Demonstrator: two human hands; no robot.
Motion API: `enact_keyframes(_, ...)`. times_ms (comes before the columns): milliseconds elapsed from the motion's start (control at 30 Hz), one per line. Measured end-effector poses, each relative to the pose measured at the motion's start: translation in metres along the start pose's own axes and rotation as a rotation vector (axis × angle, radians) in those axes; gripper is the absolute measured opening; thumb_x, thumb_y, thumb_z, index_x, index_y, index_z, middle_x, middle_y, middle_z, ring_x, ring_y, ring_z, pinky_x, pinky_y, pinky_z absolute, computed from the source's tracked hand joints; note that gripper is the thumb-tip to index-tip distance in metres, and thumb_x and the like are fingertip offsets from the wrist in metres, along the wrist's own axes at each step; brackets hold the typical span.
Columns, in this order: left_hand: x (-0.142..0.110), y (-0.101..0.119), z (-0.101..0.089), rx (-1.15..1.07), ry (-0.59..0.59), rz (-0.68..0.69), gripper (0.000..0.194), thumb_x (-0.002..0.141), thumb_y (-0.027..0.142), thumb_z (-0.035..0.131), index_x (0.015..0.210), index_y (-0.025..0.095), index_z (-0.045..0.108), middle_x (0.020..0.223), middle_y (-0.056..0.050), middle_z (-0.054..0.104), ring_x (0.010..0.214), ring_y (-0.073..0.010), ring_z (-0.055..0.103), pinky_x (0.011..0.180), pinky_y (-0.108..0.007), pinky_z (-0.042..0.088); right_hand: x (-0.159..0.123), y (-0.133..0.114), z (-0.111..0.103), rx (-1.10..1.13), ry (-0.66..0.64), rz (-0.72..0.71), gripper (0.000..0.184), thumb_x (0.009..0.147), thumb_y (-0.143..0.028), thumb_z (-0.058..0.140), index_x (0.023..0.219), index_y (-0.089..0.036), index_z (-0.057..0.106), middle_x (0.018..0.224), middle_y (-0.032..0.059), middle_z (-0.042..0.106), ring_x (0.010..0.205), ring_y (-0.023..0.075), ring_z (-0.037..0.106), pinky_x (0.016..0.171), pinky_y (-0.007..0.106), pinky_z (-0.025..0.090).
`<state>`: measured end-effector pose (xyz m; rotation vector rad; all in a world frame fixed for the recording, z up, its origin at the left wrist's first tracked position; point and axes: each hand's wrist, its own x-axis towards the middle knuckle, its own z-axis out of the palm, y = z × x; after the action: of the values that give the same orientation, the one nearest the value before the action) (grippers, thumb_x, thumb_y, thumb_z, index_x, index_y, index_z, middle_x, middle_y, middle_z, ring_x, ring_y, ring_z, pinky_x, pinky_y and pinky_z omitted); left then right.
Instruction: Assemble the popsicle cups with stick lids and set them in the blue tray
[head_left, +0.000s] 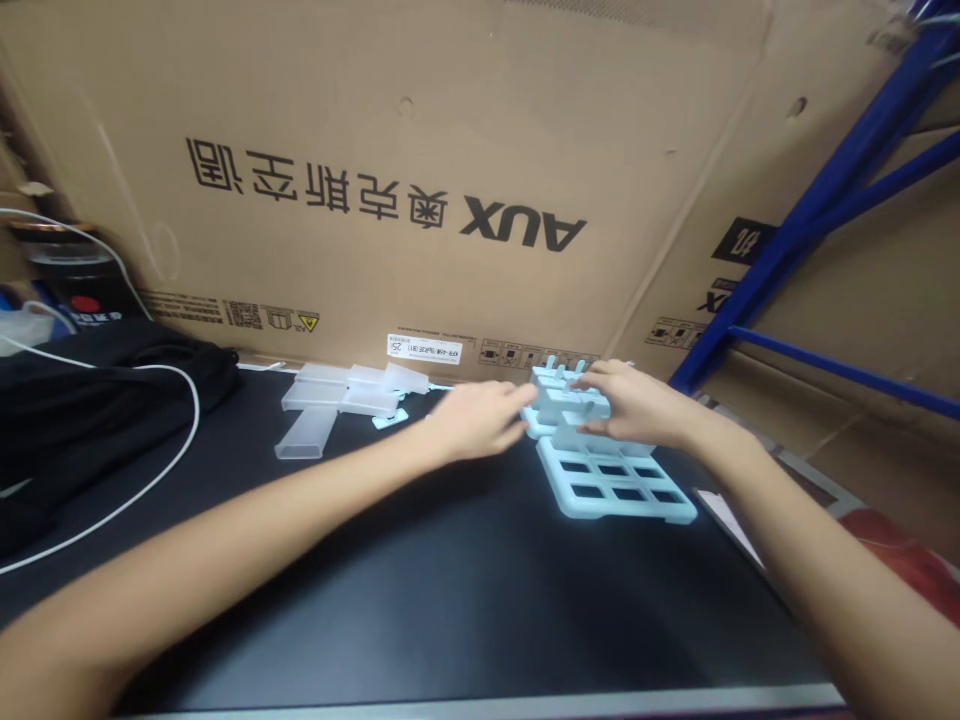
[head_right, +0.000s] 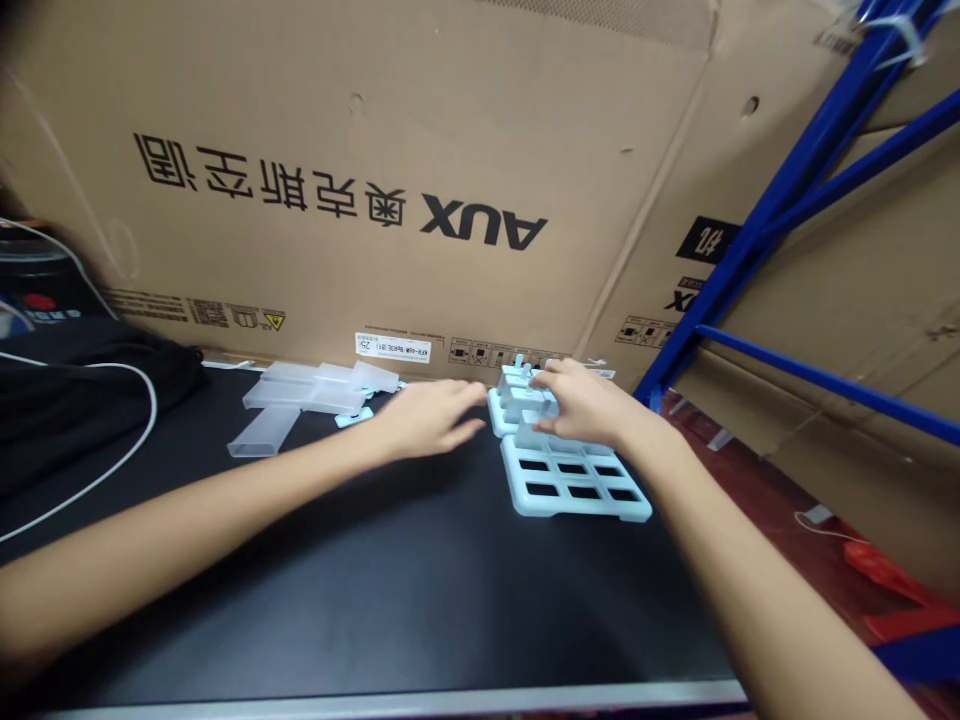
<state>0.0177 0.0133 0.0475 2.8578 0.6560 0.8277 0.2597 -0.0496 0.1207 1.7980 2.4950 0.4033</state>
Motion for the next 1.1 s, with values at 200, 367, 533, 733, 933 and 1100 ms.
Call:
enact_keyframes(200,-0.138,-0.065,-0.080,0.684,-0.120,-0.470,0.040,0.092,0.050,0.042,0.095,0.017,0.062,0.099,-0.016,0.061,0.099,-0.0348,0.057,0.079,-0.043,0.047,0.027,-0.087,0.042,0.124,0.116,-0.165,0.023,0.092,-0.029,0.051,0.103,-0.015,0.065,0.104,0.0137,0.063,0.099,0.0252,0.056,0.086,0.035,0.044)
enact_keyframes(367,-0.187,-0.046,-0.072,0.703,-0.235,-0.524,0.042,0.093,0.051,0.038,0.109,0.018,0.059,0.099,-0.014,0.058,0.090,-0.0324,0.060,0.071,-0.041,0.048,0.071,-0.136,0.081,0.099,0.068,-0.218,0.024,0.095,-0.029,0.049,0.107,-0.014,0.063,0.113,0.0159,0.061,0.109,0.0268,0.053,0.088,0.037,0.041)
enact_keyframes(533,-0.170,-0.010,-0.062,0.370,-0.292,-0.446,0.046,0.089,0.057,0.044,0.116,0.021,0.055,0.105,-0.012,0.055,0.084,-0.0278,0.062,0.065,-0.037,0.049,0.063,-0.144,0.078,0.103,0.038,-0.237,0.017,0.094,-0.028,0.049,0.100,-0.015,0.060,0.104,0.0137,0.064,0.098,0.0243,0.058,0.080,0.032,0.041)
enact_keyframes(733,-0.125,-0.012,-0.040,0.207,-0.224,-0.062,0.042,0.084,0.058,0.056,0.100,0.019,0.055,0.115,-0.013,0.054,0.105,-0.0311,0.053,0.087,-0.042,0.046,0.033,-0.134,0.074,0.337,0.051,-0.109,0.017,0.091,-0.021,0.048,0.105,-0.020,0.057,0.092,0.0067,0.065,0.082,0.0186,0.061,0.070,0.027,0.040)
enact_keyframes(933,-0.094,-0.036,-0.029,-0.070,-0.370,0.067,0.054,0.075,0.064,0.066,0.103,0.019,0.056,0.102,-0.008,0.061,0.095,-0.0251,0.057,0.084,-0.035,0.044,0.030,-0.125,0.075,0.952,0.164,0.021,0.007,0.082,-0.025,0.056,0.084,-0.020,0.052,0.073,-0.0017,0.059,0.065,0.0121,0.055,0.062,0.025,0.042)
enact_keyframes(1100,-0.098,-0.042,-0.029,-0.198,-0.340,0.182,0.041,0.079,0.056,0.068,0.104,0.024,0.063,0.101,-0.006,0.064,0.103,-0.0248,0.054,0.090,-0.033,0.040,0.030,-0.129,0.071,1.376,0.087,0.096,0.020,0.076,-0.030,0.064,0.079,-0.020,0.047,0.074,-0.0028,0.058,0.064,0.0114,0.057,0.062,0.026,0.047)
